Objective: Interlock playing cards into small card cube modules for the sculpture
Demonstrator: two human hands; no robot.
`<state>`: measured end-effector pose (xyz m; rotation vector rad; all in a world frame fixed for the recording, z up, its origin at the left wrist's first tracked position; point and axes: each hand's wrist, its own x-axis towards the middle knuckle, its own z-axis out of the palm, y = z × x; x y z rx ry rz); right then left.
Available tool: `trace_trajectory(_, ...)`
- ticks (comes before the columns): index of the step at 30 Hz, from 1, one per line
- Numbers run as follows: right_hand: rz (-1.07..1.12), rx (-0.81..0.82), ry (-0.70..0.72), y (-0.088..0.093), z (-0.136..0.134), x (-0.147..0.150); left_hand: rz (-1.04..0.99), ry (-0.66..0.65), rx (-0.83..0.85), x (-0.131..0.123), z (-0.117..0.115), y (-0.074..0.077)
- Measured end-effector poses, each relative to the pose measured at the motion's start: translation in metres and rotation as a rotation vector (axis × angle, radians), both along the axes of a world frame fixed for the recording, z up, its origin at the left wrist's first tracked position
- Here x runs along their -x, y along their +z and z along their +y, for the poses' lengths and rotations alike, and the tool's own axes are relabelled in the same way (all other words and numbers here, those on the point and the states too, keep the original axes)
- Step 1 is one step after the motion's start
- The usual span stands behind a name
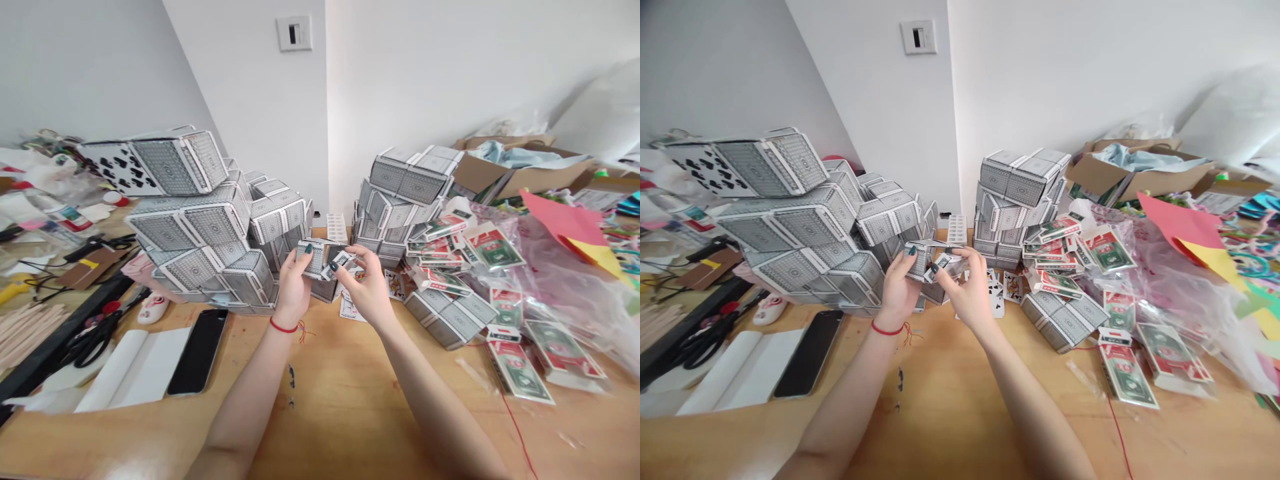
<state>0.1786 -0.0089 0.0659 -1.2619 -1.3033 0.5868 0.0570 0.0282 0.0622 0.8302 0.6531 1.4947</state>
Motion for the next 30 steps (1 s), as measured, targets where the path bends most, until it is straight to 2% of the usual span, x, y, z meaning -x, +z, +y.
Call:
trace_trajectory(4,-0.011,0.016,-0.021,0.001,-0.001,0.0,0.174,0.043,-0.043,0.005,0.001,0.003)
trace_trajectory(9,-0.06,-0.01,-0.067,0.0,-0.003,0.003,0.328,-0.025,-0.041,0.013,0.001,0.007)
trace_trajectory(13,-0.109,-0.029,-0.081,-0.001,-0.005,0.006,0.366,0.021,-0.027,0.013,0.002,0.006)
trace_trajectory(30,-0.141,-0.054,-0.114,-0.001,-0.004,0.007,0.358,-0.007,0.013,0.011,0.005,0.003)
